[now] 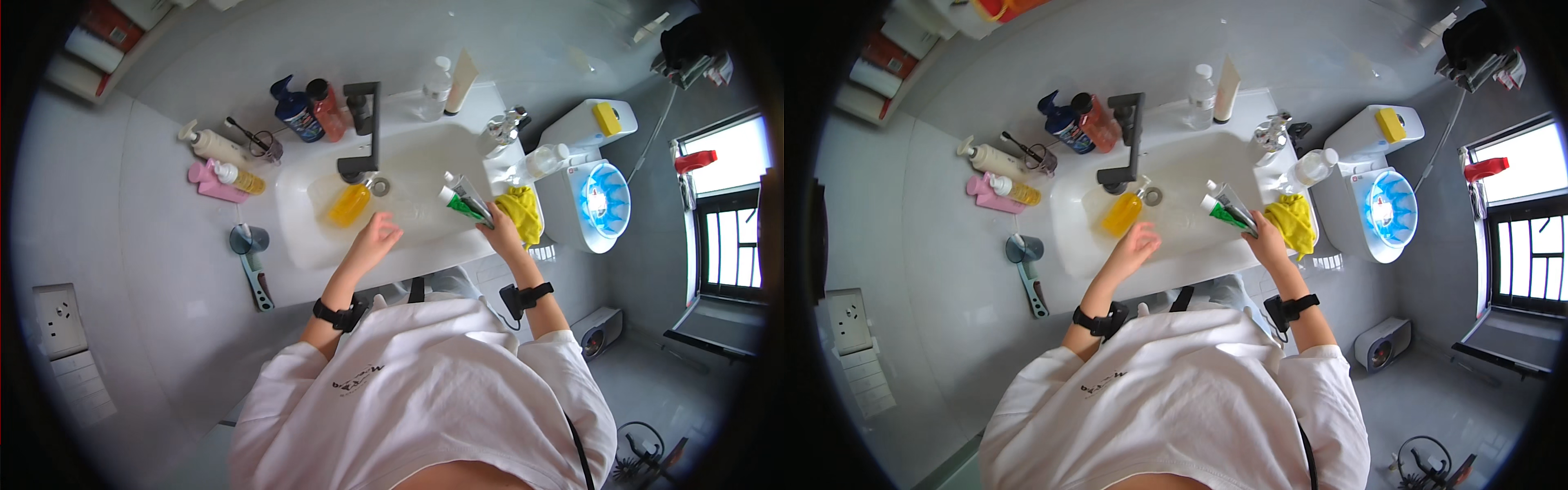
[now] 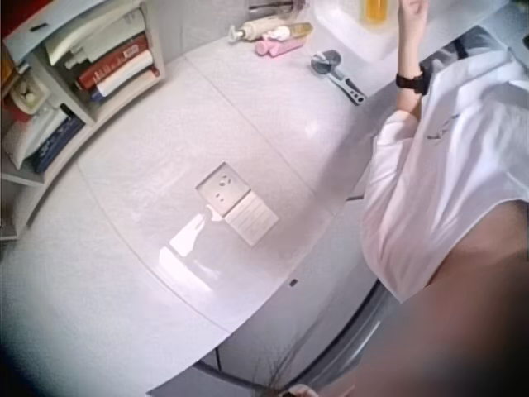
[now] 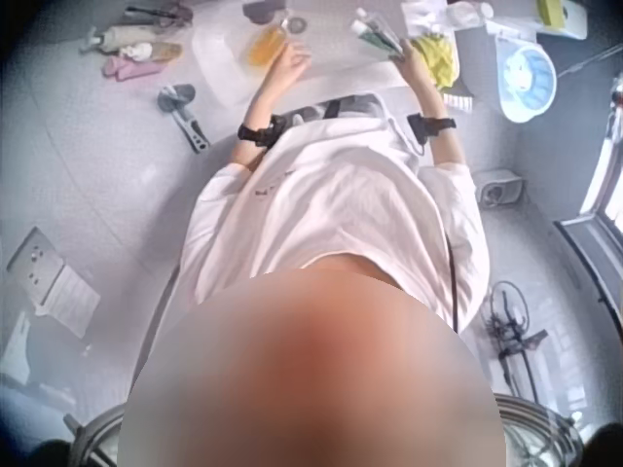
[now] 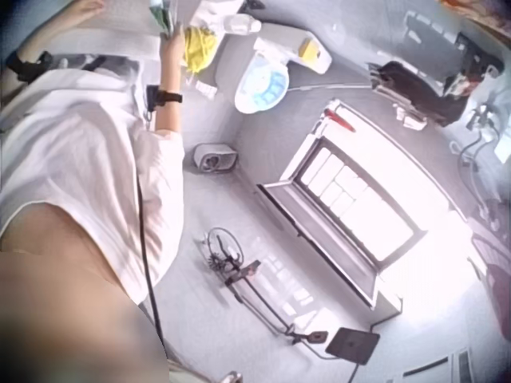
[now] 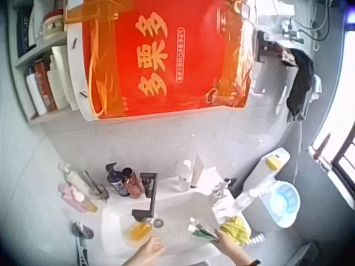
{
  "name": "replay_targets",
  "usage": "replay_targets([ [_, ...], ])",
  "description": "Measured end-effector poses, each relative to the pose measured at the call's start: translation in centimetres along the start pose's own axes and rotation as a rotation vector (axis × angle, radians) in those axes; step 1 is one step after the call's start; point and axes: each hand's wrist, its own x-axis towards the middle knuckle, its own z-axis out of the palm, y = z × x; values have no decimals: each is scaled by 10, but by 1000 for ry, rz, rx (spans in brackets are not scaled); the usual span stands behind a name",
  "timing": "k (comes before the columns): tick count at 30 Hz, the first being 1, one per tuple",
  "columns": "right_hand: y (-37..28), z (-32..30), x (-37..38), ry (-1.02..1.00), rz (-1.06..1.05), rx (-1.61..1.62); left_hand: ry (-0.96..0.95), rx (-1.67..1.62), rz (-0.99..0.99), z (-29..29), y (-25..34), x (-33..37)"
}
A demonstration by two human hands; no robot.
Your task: Cleaning and organizing various toiletry bottles and items on a bathroom sink and shelf.
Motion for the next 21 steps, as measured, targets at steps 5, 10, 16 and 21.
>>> replay_targets([
  [5,21,-40,1,-19,-139,10,369,92,342,38,69,83],
  [10,44,-88,-19,-70,-67,-66,697,269,477,36,102,178],
  [16,90,-155,-52,-31,68,-106,820,383,582,49,122,221],
  [21,161,-198,-56,103,296,-325,1095,639,807,68,167,214],
])
